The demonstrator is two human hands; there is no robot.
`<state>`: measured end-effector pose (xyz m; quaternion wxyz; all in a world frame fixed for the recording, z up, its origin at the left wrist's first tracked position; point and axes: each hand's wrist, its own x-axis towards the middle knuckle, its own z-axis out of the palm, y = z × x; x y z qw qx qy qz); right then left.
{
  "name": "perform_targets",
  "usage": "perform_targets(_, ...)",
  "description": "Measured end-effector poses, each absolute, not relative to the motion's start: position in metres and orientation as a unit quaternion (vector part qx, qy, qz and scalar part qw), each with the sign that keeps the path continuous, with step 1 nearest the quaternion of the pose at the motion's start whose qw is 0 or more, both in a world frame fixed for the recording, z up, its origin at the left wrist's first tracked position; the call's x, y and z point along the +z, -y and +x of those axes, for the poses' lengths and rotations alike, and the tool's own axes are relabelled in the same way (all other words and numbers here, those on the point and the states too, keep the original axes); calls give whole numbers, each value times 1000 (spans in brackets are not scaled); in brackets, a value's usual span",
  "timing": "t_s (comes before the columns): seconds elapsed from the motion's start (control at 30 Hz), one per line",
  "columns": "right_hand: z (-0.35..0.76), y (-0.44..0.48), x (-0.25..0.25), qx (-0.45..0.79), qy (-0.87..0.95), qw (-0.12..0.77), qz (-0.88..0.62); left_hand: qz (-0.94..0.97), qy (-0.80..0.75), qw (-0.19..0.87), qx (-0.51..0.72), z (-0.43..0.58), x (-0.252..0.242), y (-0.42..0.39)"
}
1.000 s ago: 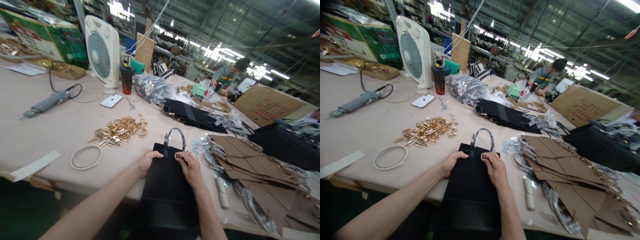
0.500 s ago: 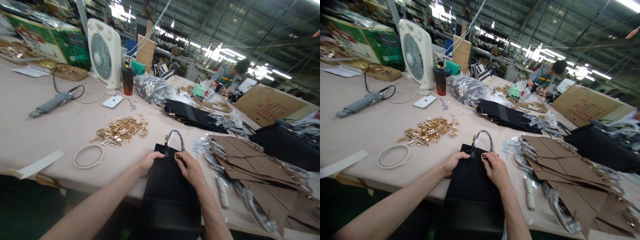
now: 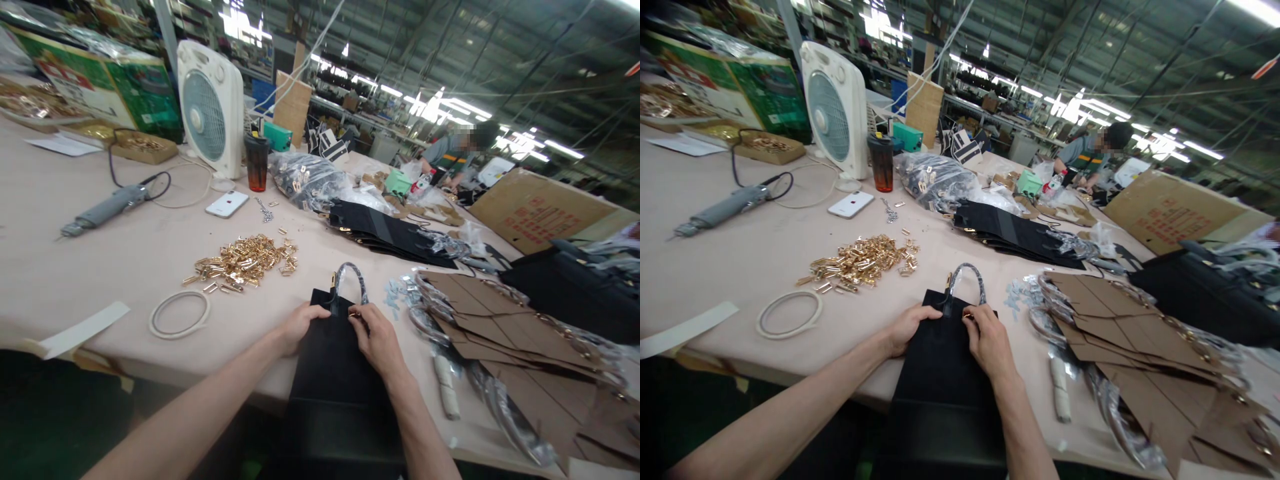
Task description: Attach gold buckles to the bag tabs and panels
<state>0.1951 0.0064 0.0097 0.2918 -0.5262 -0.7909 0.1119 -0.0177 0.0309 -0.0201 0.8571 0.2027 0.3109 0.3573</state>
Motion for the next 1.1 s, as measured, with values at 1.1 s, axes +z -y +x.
perform_targets(1.1,199,12,-19,206,649,443,-582,220,-353,830,371,-17,-6,-34)
